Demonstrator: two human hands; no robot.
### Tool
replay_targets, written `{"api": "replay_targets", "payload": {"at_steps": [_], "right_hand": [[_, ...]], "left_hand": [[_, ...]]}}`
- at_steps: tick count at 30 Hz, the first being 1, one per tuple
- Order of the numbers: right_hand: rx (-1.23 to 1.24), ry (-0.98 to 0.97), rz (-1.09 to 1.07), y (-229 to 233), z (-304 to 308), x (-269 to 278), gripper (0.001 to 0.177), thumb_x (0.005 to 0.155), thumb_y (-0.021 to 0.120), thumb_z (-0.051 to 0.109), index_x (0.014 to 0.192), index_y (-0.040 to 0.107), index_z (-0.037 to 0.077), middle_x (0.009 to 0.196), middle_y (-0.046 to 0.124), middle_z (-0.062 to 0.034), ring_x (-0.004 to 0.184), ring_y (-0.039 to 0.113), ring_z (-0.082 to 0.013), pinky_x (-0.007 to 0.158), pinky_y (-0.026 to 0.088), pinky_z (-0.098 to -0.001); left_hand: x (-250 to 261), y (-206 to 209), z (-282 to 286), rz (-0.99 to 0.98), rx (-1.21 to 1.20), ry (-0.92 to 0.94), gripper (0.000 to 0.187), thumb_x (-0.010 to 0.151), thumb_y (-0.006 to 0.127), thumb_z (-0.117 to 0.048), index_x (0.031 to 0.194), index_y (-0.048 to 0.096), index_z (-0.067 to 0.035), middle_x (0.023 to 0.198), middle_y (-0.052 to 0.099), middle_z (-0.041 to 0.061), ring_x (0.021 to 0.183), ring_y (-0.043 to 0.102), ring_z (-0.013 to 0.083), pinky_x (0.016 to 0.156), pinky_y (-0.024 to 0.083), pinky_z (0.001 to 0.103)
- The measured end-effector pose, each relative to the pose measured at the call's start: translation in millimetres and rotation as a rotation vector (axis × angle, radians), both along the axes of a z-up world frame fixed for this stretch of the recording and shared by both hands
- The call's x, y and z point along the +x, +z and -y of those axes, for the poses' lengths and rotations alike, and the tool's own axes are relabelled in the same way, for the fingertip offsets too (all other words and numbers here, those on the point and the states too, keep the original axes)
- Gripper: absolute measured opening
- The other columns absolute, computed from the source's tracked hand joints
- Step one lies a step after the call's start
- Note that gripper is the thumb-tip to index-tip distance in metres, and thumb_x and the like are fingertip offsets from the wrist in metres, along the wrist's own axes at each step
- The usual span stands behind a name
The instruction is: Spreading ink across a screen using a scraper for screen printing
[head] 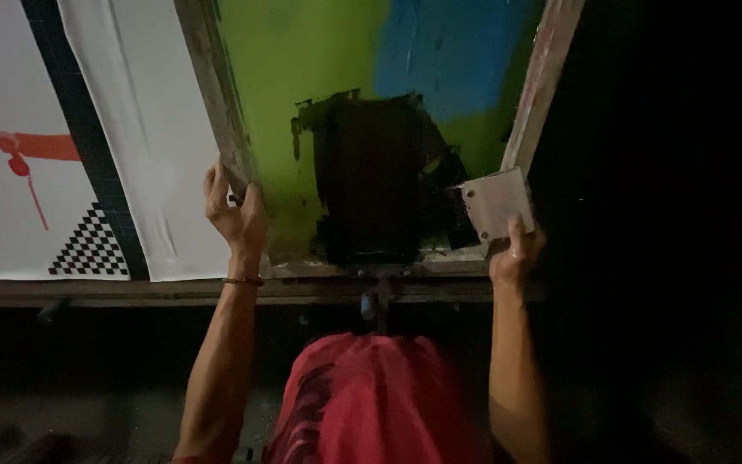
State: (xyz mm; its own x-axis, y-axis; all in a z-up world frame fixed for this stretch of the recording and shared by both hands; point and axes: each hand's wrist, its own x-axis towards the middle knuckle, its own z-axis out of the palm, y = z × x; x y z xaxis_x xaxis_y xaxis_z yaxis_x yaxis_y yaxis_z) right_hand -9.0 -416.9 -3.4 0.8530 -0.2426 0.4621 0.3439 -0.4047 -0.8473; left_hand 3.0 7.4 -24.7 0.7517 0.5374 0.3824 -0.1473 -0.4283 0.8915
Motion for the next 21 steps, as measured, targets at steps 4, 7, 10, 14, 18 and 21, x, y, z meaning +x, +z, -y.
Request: {"api": "replay_targets", "payload": {"at_steps": [4,7,10,14,18,21], "right_hand": [[0.160,-0.081,-0.069,3,-4,3,0.031,0.107,0.061,0.013,0.130,0.065,-0.007,0.127,0.065,-0.0271,0.122,0.061,-0.0406,0.108,0.048,-0.0545],[0.182,-0.057,-0.005,-4,-3,3,0.034,0.105,0.063,0.015,0.131,0.064,-0.006,0.130,0.065,-0.0241,0.125,0.061,-0.0346,0.111,0.045,-0.0517],[0.360,-0.045,0.021,-4,-8,4,0.035,0.103,0.065,0.015,0.130,0.064,-0.006,0.130,0.065,-0.0230,0.125,0.060,-0.0328,0.112,0.043,-0.0545],[0.253,-0.099,-0.089,-5,-7,-1,0.038,0.103,0.069,0.021,0.133,0.065,-0.002,0.131,0.063,-0.0238,0.125,0.059,-0.0357,0.113,0.042,-0.0537],[0.319,-0.113,-0.129,-7,-7,-2,0.034,0.102,0.073,0.016,0.130,0.066,-0.003,0.132,0.063,-0.0211,0.127,0.055,-0.0280,0.113,0.041,-0.0518],[0.419,-0.145,-0.169,15,-19,-4,0.045,0.099,0.075,0.024,0.132,0.062,-0.004,0.133,0.060,-0.0240,0.129,0.054,-0.0320,0.116,0.036,-0.0568]], "left_hand": [[1,-5,-5,-0.004,-0.020,-0.015,0.070,0.088,0.054,0.011,0.153,0.051,-0.014,0.126,0.056,0.010,0.096,0.047,0.0186,0.068,0.040,0.046],[-2,-16,-9,0.004,0.011,-0.030,0.067,0.094,0.054,0.013,0.156,0.047,-0.012,0.132,0.054,0.013,0.096,0.047,0.0224,0.069,0.040,0.054],[0,-3,-4,0.037,-0.018,-0.020,0.072,0.093,0.055,0.014,0.158,0.046,-0.015,0.135,0.052,0.014,0.100,0.048,0.0235,0.071,0.039,0.055],[-1,-1,-11,0.041,0.165,-0.007,0.071,0.085,0.058,0.013,0.153,0.052,-0.008,0.126,0.048,0.008,0.108,0.042,0.0211,0.073,0.045,0.042],[5,-2,-5,0.072,0.074,0.022,0.074,0.085,0.065,0.019,0.154,0.052,-0.005,0.115,0.049,0.011,0.102,0.041,0.0227,0.068,0.046,0.032],[-3,21,5,0.045,0.049,0.001,0.070,0.085,0.061,0.016,0.152,0.052,-0.003,0.115,0.047,0.012,0.101,0.036,0.0192,0.064,0.042,0.034]]}}
